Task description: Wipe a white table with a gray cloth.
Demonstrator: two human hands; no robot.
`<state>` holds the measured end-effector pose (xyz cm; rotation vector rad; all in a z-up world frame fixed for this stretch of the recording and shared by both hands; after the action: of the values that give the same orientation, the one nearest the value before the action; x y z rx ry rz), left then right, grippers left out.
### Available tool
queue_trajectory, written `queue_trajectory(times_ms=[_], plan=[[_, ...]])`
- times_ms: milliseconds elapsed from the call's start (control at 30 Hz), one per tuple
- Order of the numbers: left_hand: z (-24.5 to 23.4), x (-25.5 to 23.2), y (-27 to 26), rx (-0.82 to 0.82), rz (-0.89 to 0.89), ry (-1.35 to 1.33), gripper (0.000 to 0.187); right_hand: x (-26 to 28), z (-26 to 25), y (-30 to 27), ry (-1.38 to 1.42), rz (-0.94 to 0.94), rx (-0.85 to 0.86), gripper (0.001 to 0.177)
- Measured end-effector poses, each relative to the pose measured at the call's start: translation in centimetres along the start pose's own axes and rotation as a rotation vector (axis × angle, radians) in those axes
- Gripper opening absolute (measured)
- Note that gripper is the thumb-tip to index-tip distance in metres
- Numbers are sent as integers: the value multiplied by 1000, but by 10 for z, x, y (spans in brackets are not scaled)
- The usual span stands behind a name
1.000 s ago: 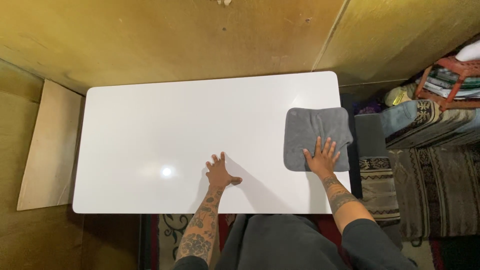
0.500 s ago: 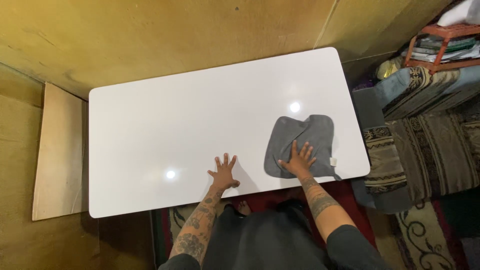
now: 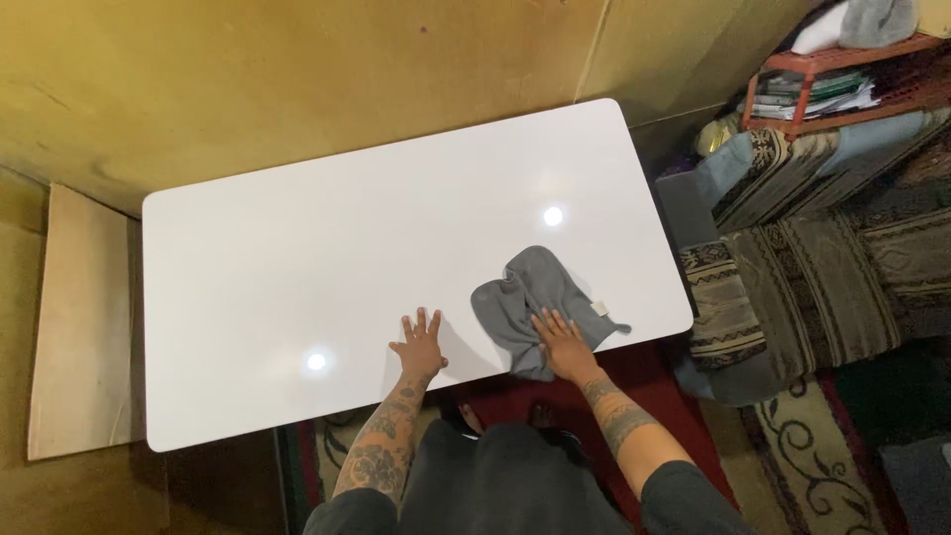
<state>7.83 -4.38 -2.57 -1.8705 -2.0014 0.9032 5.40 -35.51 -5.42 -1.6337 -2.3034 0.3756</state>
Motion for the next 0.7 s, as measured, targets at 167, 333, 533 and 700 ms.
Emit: queue_trajectory(times_ms=[167,333,533,700], plan=[[15,14,1,-89,-55,64,115,-94,-11,-32,-35,128,-12,73],[28,24,3,-115,-90,104,110,-169,-24,-26,57,240,128,97],[76,43,-4,-458,-48,158,90,-194,-33,0,96,372,-33,112],[84,45,0,-398,-74,-11,75,-177,-32,-3,172,488,-89,108]])
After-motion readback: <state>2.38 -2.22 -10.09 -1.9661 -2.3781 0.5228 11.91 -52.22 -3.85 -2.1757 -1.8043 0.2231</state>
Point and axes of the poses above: each hand's wrist, its own y-axis towards the middle knuckle, its own z-axis out of the palm, x = y × z, the point moved 7 cm from there along y, towards the middle knuckle, and after that the axes turned 13 degrees about -y, right-handed, at the moved point
